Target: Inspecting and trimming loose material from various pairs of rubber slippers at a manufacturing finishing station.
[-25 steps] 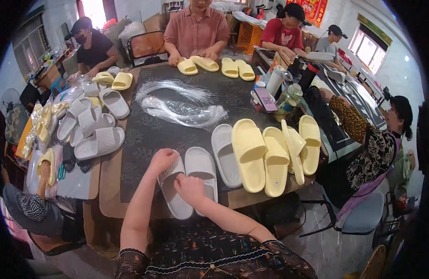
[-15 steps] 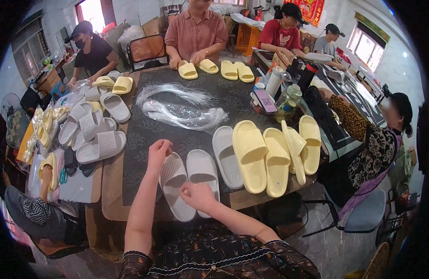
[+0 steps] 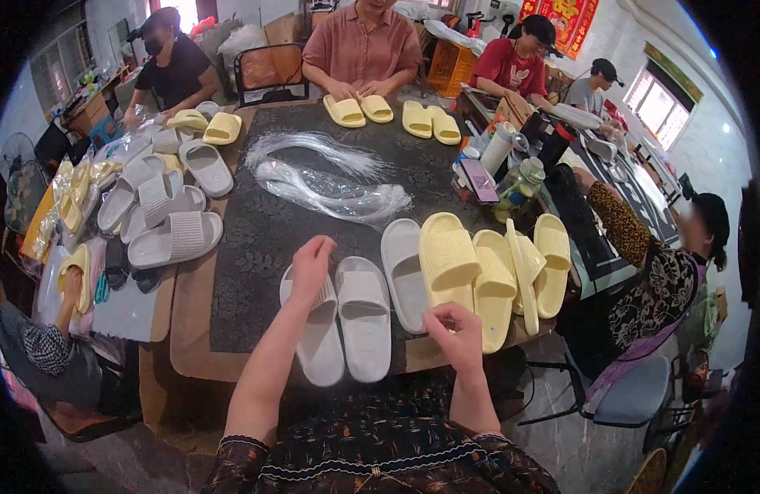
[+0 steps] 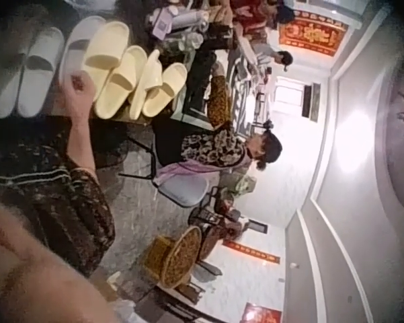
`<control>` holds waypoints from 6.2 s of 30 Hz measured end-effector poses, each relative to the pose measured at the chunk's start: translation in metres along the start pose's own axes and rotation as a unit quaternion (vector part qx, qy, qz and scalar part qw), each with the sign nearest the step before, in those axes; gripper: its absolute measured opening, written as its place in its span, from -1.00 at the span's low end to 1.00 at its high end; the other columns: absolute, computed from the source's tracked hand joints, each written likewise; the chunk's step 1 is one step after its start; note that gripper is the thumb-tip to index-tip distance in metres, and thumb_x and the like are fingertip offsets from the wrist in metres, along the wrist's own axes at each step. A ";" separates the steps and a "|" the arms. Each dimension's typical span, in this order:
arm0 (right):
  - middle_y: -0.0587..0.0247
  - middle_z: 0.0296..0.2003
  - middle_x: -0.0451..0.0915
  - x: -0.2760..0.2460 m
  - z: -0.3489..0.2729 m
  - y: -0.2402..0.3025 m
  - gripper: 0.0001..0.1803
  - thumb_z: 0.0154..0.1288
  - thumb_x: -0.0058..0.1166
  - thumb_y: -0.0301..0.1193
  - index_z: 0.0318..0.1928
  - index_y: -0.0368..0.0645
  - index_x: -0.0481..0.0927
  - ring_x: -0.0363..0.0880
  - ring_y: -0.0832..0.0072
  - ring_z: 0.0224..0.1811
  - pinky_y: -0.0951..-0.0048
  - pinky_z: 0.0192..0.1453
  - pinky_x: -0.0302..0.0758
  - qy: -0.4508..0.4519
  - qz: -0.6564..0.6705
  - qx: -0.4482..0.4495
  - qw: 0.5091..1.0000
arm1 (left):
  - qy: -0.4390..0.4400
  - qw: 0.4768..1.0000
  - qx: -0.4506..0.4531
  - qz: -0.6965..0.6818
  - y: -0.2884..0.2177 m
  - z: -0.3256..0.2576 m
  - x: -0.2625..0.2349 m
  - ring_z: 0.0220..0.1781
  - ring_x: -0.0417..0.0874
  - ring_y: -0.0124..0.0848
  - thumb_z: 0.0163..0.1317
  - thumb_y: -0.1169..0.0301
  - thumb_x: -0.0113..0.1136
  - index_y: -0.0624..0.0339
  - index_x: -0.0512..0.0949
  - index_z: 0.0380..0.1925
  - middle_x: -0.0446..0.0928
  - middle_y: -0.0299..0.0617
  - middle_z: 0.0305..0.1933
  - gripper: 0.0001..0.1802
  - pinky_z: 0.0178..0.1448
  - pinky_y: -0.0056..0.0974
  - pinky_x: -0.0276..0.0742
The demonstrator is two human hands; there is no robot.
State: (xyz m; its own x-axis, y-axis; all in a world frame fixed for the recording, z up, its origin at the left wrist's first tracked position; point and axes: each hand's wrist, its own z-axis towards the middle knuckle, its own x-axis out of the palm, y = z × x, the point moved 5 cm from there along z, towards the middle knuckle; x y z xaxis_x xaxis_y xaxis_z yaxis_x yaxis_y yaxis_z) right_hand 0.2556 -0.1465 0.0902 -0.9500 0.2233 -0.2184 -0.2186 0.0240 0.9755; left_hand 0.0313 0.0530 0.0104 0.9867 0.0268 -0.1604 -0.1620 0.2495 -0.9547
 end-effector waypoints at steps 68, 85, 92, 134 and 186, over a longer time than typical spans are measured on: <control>0.33 -0.44 0.60 0.156 0.114 -0.055 -0.79 0.23 0.13 -0.38 -0.21 -0.27 0.59 0.52 0.65 -0.41 0.59 -0.34 0.44 0.147 0.018 -0.030 0.988 | -0.028 0.969 -0.120 -0.214 -0.003 -0.043 -0.019 -0.26 0.49 -0.60 0.31 0.41 0.01 0.25 0.60 -0.13 0.57 -0.32 -0.30 -0.76 -0.20 -0.48 0.36; 0.52 -0.46 0.55 0.146 0.118 -0.059 -0.85 0.19 0.17 -0.44 -0.23 -0.22 0.63 0.35 0.81 -0.46 0.71 -0.35 0.33 0.064 0.172 -0.075 0.980 | -0.015 0.979 -0.044 -0.199 -0.006 -0.041 -0.022 -0.25 0.47 -0.62 0.19 0.46 0.14 0.22 0.60 -0.15 0.55 -0.38 -0.26 -0.77 -0.14 -0.50 0.35; 0.55 -0.48 0.53 0.143 0.120 -0.065 -0.86 0.19 0.17 -0.45 -0.24 -0.20 0.63 0.31 0.82 -0.50 0.72 -0.40 0.29 0.067 0.165 -0.088 0.980 | -0.036 0.973 -0.083 -0.215 -0.007 -0.042 -0.020 -0.27 0.49 -0.63 0.16 0.41 0.24 0.23 0.62 -0.18 0.59 -0.37 -0.28 -0.77 -0.14 -0.49 0.39; 0.50 -0.42 0.54 0.143 0.120 -0.067 -0.89 0.18 0.16 -0.47 -0.28 -0.21 0.58 0.40 0.77 -0.39 0.69 -0.27 0.35 0.068 0.137 -0.063 0.986 | 0.048 0.968 -0.149 -0.196 0.009 -0.040 -0.019 -0.40 0.48 -0.63 0.09 0.36 0.23 0.20 0.62 -0.36 0.55 -0.37 -0.44 -0.83 -0.30 -0.48 0.36; 0.55 -0.53 0.49 0.143 0.119 -0.061 -0.89 0.14 0.16 -0.45 -0.35 -0.24 0.60 0.22 0.84 -0.55 0.72 -0.49 0.20 0.041 0.124 -0.052 0.990 | -0.020 0.982 -0.119 -0.147 0.008 -0.041 -0.016 -0.38 0.49 -0.62 0.11 0.39 0.23 0.26 0.60 -0.37 0.56 -0.34 -0.41 -0.84 -0.28 -0.46 0.38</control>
State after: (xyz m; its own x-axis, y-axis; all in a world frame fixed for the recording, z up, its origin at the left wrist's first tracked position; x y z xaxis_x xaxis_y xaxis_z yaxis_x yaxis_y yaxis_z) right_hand 0.1593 0.0005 0.0029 -0.9913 0.1295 0.0219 0.0058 -0.1228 0.9924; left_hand 0.0137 0.0149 -0.0054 0.9904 0.0257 0.1357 0.1352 0.0191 -0.9906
